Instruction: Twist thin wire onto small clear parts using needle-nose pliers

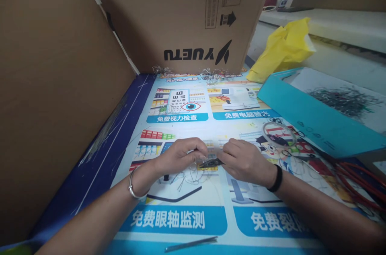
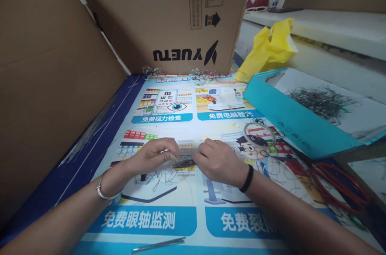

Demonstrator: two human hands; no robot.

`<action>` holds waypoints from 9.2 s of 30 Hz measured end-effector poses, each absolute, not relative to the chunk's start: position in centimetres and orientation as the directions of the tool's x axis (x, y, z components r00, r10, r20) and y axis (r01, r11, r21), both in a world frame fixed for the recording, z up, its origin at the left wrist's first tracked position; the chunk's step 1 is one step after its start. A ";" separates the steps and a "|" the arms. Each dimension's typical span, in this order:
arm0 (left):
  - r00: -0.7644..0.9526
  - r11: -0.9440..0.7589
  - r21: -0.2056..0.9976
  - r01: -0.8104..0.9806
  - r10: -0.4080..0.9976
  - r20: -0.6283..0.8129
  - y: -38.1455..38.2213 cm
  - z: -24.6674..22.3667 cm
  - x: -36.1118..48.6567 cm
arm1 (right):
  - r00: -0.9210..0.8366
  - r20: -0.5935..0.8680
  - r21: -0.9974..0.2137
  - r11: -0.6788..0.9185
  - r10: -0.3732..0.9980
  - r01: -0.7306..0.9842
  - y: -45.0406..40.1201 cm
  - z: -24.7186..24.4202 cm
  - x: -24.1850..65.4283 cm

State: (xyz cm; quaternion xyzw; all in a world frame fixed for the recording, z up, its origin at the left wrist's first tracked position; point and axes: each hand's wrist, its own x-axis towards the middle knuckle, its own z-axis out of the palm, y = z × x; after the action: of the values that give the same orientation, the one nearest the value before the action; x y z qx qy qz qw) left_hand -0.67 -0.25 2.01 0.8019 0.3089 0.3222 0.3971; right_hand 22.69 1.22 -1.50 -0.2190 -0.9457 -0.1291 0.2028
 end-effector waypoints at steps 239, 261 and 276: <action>0.018 -0.264 0.962 -0.065 0.964 0.266 -0.7 2.1 2.8 | -0.638 -0.121 -0.981 -0.190 0.760 -0.040 -1.1 -0.7 21.0; -0.073 -0.027 0.990 -0.140 0.997 0.017 -0.7 3.6 3.0 | -0.507 0.440 -0.194 0.630 0.741 0.752 -0.5 -0.6 22.0; -0.038 -0.028 0.993 -0.112 0.999 0.024 -0.2 3.0 2.7 | -0.484 0.400 -0.336 0.615 0.779 0.713 0.0 -1.6 22.4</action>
State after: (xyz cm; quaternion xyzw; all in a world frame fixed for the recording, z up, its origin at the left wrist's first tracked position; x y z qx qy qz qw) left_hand 2.66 -0.21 2.96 0.4682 0.4736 0.5431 0.5114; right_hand 22.36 0.05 -1.61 -0.4343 -0.8590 0.0619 0.2639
